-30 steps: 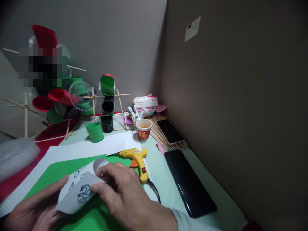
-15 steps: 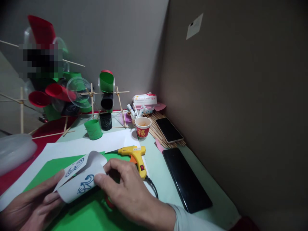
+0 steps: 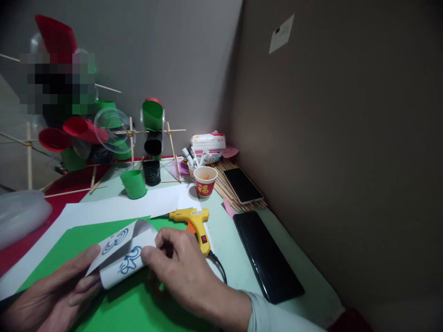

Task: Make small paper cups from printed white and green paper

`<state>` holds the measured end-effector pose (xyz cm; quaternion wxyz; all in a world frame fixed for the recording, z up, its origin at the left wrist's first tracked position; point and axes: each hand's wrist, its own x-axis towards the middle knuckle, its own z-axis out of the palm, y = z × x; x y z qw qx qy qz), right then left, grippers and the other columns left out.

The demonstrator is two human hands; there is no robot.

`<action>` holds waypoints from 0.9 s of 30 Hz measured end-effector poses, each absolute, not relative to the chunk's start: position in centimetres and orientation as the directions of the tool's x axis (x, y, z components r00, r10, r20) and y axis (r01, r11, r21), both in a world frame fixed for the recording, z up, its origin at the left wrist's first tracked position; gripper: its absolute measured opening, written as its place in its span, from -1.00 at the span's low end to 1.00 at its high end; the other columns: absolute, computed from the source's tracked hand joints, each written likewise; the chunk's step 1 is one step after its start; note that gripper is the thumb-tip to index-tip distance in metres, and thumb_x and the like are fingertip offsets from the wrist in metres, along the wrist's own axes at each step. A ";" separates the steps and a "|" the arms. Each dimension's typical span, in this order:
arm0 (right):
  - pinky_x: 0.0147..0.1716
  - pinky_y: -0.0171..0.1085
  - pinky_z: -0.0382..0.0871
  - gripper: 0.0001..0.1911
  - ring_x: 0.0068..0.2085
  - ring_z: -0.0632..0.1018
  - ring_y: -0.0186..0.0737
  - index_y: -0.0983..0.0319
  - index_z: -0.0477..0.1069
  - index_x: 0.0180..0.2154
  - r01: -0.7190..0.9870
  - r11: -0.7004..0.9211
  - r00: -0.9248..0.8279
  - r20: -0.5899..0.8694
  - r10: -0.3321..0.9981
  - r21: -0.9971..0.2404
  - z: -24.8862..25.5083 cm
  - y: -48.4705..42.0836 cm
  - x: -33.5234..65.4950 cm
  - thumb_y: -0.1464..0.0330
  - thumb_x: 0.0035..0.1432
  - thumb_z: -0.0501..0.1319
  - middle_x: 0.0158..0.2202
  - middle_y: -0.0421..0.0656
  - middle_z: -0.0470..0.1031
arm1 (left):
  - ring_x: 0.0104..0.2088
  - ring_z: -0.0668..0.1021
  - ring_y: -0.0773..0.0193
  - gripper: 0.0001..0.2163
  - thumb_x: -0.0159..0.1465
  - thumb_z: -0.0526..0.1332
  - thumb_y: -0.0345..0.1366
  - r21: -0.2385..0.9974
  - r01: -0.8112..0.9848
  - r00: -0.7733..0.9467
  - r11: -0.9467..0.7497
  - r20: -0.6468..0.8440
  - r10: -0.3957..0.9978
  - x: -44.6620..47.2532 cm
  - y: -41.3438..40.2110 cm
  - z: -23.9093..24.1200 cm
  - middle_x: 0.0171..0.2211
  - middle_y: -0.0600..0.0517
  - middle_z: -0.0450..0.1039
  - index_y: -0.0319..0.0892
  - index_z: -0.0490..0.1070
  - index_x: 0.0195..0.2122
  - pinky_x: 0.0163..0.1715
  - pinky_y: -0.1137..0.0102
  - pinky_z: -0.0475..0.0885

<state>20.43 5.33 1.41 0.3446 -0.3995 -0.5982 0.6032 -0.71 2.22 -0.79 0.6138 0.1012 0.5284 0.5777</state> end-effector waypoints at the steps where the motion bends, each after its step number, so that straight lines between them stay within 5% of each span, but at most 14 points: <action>1: -0.48 -0.32 0.22 -0.72 -0.46 0.38 -0.27 0.16 0.26 -0.46 0.092 -0.026 -0.432 -0.064 0.900 -0.995 1.4 5.3 20.4 0.30 0.27 0.25 -0.53 -0.25 0.36 | -0.68 0.34 0.51 -0.48 -0.49 0.72 -0.36 0.716 -0.620 -0.218 0.322 -0.551 0.805 -0.7 2.2 -0.8 -0.63 0.17 0.37 -0.25 0.66 -0.43 -0.77 0.64 0.38; 5: -0.49 -0.31 0.15 -0.71 -0.47 0.31 -0.30 0.17 0.24 -0.49 0.216 0.065 -0.388 -0.025 0.921 -0.974 1.6 5.2 20.3 0.32 0.25 0.25 -0.54 -0.28 0.29 | -0.61 0.49 0.38 -0.44 -0.50 0.73 -0.35 0.760 -0.575 -0.257 0.301 -0.518 0.816 -0.7 2.0 -0.9 -0.43 0.05 0.62 -0.15 0.68 -0.38 -0.70 0.56 0.49; 16: -0.49 -0.31 0.22 -0.82 -0.45 0.36 -0.26 0.16 0.24 -0.42 0.118 0.101 -0.430 0.040 0.902 -0.988 1.2 5.0 20.0 0.30 0.20 0.18 -0.50 -0.24 0.33 | -0.67 0.45 0.36 -0.54 -0.44 0.59 -0.65 0.817 -0.492 -0.227 0.299 -0.452 0.863 0.2 1.9 -0.4 -0.57 0.06 0.60 -0.13 0.67 -0.47 -0.74 0.58 0.44; 27: -0.29 -0.24 0.39 -0.80 -0.29 0.47 -0.18 0.21 0.35 -0.24 -0.025 0.183 -0.483 0.172 0.859 -0.983 1.8 4.6 20.3 0.22 0.21 0.25 -0.29 -0.12 0.47 | -0.56 0.56 0.27 -0.58 -0.09 0.59 0.05 0.979 -0.107 -0.280 0.176 -0.199 0.939 0.1 1.4 -1.1 -0.62 0.06 0.58 -0.11 0.65 -0.32 -0.50 0.54 0.50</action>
